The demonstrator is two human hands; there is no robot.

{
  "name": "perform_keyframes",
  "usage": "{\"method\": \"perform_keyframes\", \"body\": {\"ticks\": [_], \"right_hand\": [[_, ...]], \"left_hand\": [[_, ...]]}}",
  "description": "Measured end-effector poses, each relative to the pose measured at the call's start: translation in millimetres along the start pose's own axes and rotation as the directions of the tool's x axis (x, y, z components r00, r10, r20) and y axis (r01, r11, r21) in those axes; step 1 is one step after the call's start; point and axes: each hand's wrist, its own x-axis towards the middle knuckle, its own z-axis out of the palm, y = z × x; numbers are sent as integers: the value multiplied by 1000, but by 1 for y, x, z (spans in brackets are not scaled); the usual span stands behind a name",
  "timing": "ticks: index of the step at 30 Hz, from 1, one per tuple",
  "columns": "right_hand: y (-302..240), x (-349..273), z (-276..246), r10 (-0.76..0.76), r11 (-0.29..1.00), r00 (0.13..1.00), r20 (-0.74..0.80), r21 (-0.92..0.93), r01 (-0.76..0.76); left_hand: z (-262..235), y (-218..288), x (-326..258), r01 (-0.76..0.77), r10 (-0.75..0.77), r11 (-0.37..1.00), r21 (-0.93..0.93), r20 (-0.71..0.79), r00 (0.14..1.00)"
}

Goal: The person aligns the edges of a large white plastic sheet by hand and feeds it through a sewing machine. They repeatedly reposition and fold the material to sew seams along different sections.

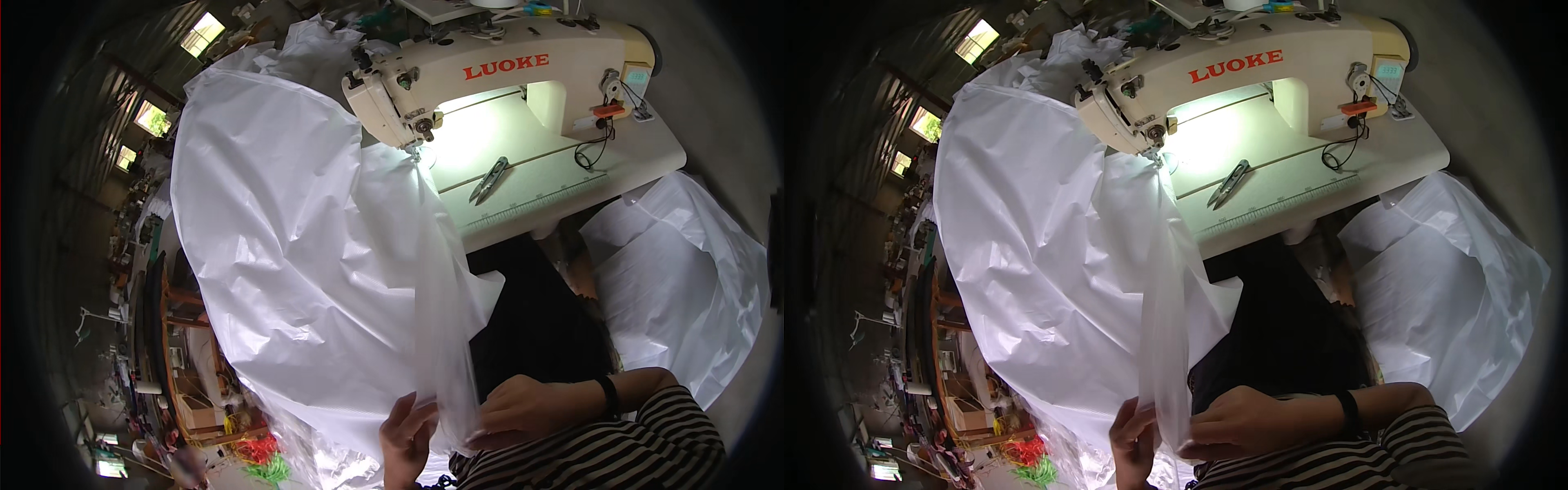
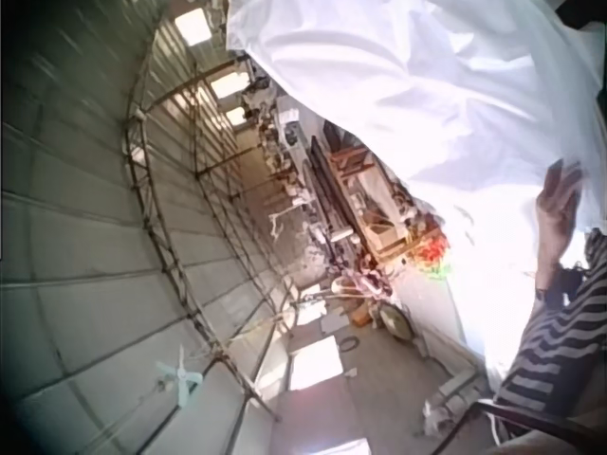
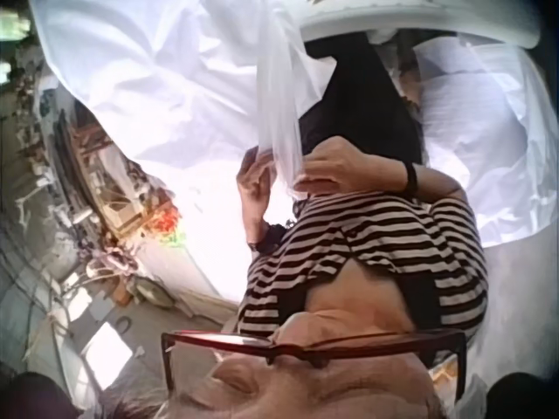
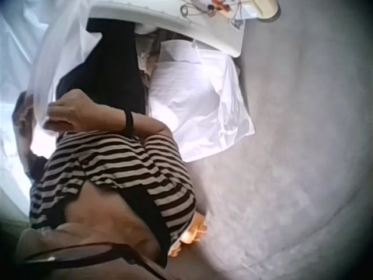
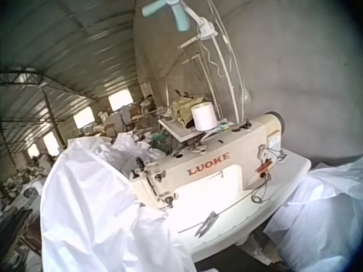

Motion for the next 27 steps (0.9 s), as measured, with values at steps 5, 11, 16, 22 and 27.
{"method": "perform_keyframes", "body": {"ticks": [5, 11, 16, 22, 27], "right_hand": [[7, 6, 24, 138, 954, 924, 355, -298, -28], [36, -1, -3, 621, 775, 757, 201, -19, -631], [66, 16, 17, 636, 622, 770, 51, 555, -552], [79, -6, 5, 769, 631, 624, 139, -9, -775], [90, -21, 0, 745, 667, 652, 140, -174, -724]], "left_hand": [[9, -1, -6, 203, -215, 887, -415, 20, 976], [3, -12, -12, 111, -350, 765, -634, -265, 899], [1, -16, -12, 186, -302, 829, -527, -143, 942], [-19, -25, -5, 81, -336, 825, -559, -370, 866], [-23, -39, -6, 87, -366, 778, -622, -336, 868]]}}
